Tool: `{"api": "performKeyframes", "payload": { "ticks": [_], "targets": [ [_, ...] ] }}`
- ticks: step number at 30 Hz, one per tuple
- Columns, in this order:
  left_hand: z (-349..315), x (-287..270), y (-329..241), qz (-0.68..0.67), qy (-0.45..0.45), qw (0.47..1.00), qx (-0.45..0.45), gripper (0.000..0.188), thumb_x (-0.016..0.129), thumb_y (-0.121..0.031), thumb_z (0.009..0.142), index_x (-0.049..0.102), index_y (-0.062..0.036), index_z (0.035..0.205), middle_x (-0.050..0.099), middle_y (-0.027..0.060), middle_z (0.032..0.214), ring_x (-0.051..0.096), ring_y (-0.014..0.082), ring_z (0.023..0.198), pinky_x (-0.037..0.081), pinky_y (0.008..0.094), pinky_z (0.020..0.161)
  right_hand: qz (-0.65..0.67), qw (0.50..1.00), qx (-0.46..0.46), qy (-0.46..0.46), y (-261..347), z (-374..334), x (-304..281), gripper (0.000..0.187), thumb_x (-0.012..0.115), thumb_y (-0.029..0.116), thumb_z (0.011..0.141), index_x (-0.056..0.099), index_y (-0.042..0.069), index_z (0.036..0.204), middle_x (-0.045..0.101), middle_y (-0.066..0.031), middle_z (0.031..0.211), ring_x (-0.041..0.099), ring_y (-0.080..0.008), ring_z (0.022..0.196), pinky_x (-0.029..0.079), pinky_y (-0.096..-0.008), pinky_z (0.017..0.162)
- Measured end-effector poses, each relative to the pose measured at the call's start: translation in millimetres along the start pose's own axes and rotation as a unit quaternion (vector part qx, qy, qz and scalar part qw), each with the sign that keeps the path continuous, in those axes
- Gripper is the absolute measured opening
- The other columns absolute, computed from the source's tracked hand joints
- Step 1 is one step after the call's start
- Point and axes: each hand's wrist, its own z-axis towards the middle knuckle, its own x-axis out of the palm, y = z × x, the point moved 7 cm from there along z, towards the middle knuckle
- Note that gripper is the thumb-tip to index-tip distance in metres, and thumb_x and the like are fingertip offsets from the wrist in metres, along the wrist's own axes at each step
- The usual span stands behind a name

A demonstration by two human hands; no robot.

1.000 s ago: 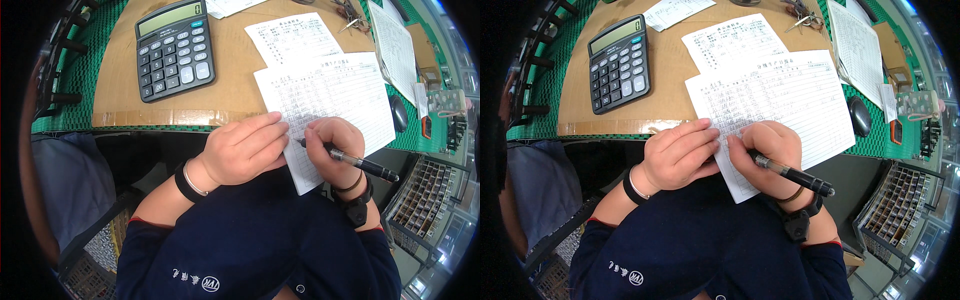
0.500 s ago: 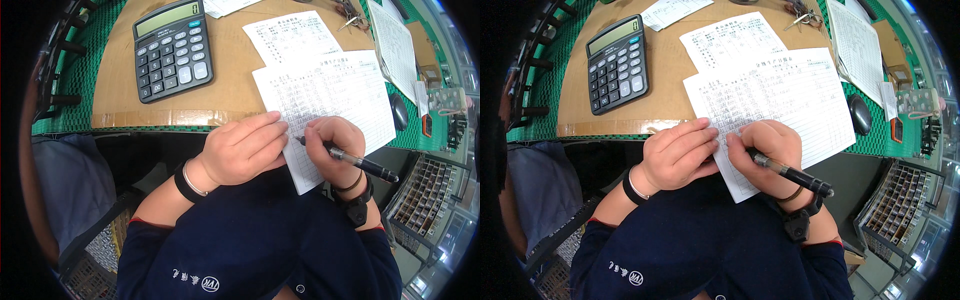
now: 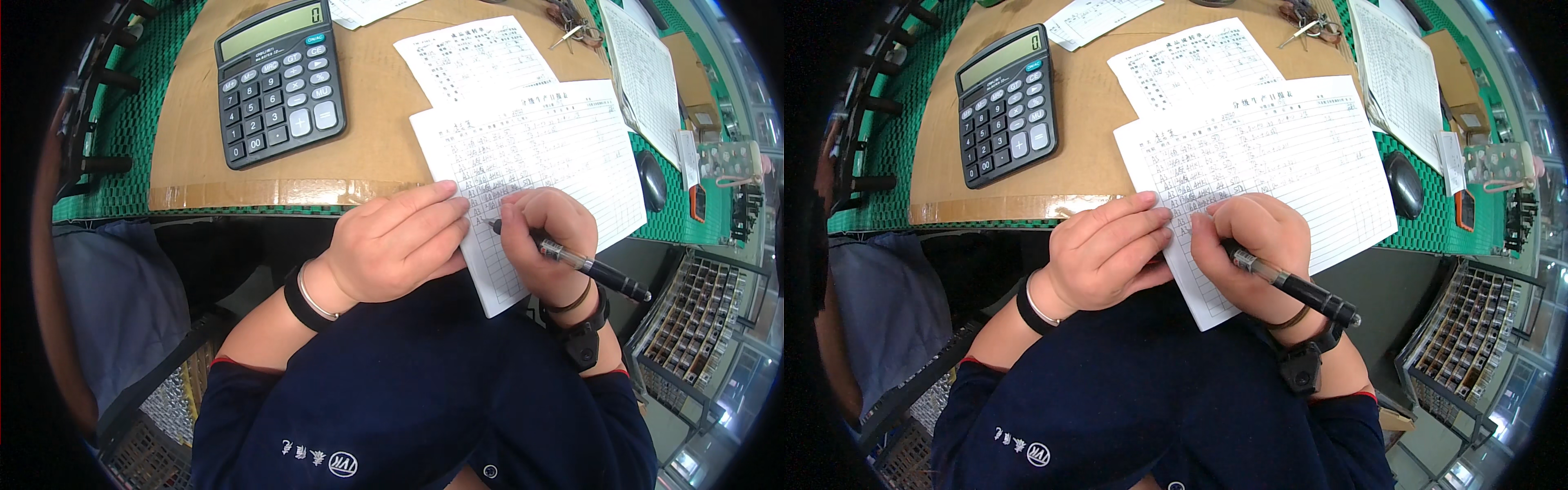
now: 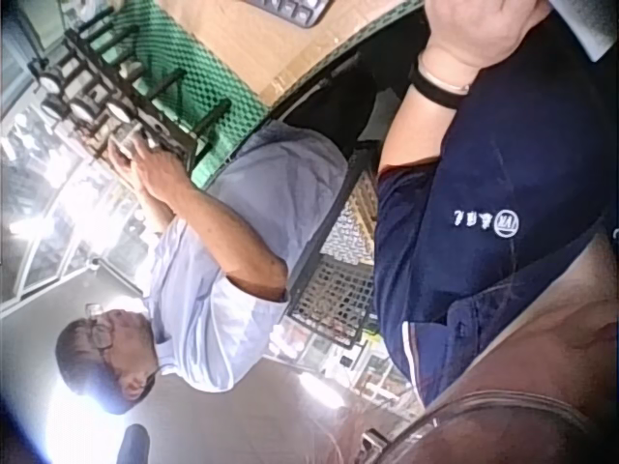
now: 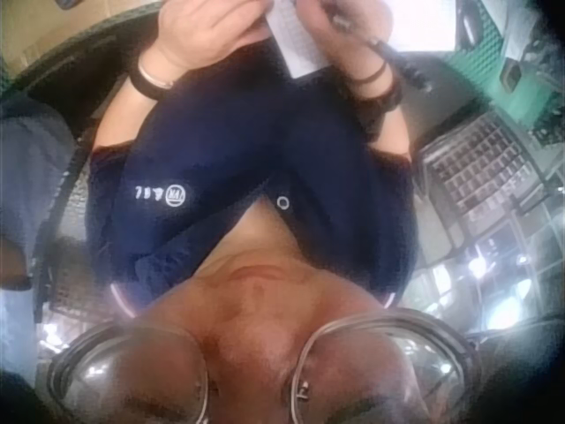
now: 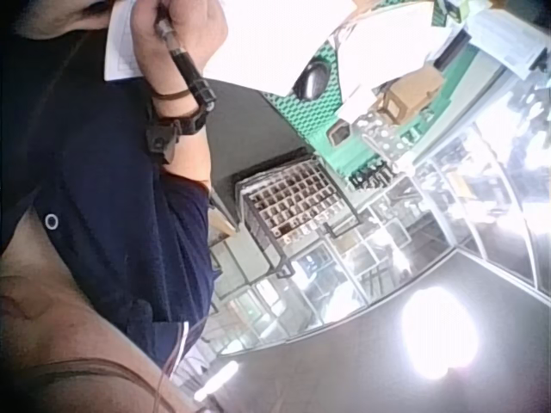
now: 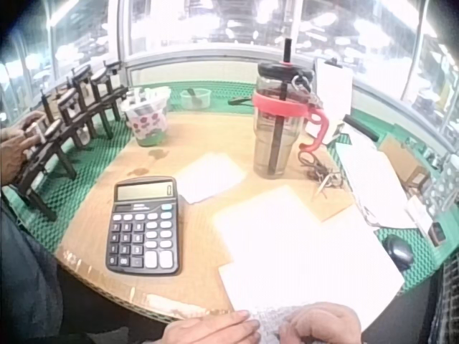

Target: Filling out production logs using a calculator and then checking metal parts on a shelf.

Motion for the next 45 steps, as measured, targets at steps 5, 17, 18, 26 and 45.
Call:
{"api": "performKeyframes", "payload": {
  "ticks": [5, 17, 18, 26, 45],
  "targets": [
    [0, 1, 0, -0.004, 0.002, 1.0, -0.002, 0.032, 0.083, -0.021, 0.066, 0.071, -0.0057, 0.091, 0.071, 0.0068, 0.1, 0.069, 0.0241, 0.1, 0.055, 0.0282, 0.07, 0.008, 1.0, -0.004, -0.014, -3, -2, -1, 0.026, 0.073, -0.003, 0.077, 0.05, 0.006, 0.068, 0.061, -0.0093, 0.064, 0.062, -0.0228, 0.058, 0.048, -0.0301, 0.053],
    [-1, 1, 0, 0.003, 0.009, 1.0, 0.004, 0.031, 0.083, -0.022, 0.066, 0.071, -0.0055, 0.089, 0.071, 0.0066, 0.1, 0.069, 0.0238, 0.101, 0.054, 0.0274, 0.07, 0.004, 0.999, 0.031, -0.024, -11, -3, -7, 0.025, 0.073, -0.002, 0.078, 0.051, 0.006, 0.069, 0.062, -0.0095, 0.066, 0.063, -0.023, 0.058, 0.048, -0.0301, 0.053],
    [-1, 1, 0, 0.004, 0.007, 1.0, 0.004, 0.032, 0.083, -0.022, 0.066, 0.071, -0.0056, 0.09, 0.071, 0.0065, 0.1, 0.069, 0.0237, 0.101, 0.053, 0.0273, 0.07, 0.004, 0.999, 0.023, -0.026, -10, -3, -8, 0.025, 0.074, -0.002, 0.078, 0.051, 0.006, 0.069, 0.062, -0.0094, 0.066, 0.063, -0.0231, 0.058, 0.048, -0.0302, 0.053],
    [-1, 1, 0, 0.008, 0.01, 1.0, 0.006, 0.033, 0.084, -0.022, 0.065, 0.071, -0.0061, 0.091, 0.071, 0.0063, 0.101, 0.069, 0.0236, 0.101, 0.054, 0.0272, 0.07, 0.009, 0.999, 0.02, -0.024, -11, -5, -8, 0.025, 0.074, -0.002, 0.078, 0.051, 0.006, 0.069, 0.062, -0.0093, 0.066, 0.064, -0.0228, 0.059, 0.049, -0.0302, 0.054],
    [-1, 1, 0, 0.002, 0.004, 1.0, 0.005, 0.032, 0.084, -0.022, 0.066, 0.071, -0.0059, 0.091, 0.071, 0.0062, 0.102, 0.069, 0.0235, 0.101, 0.053, 0.0269, 0.069, 0.004, 1.0, 0.016, -0.025, -9, -4, -8, 0.026, 0.074, -0.002, 0.078, 0.051, 0.006, 0.07, 0.06, -0.0093, 0.064, 0.062, -0.0223, 0.057, 0.048, -0.03, 0.052]
  ]
}}
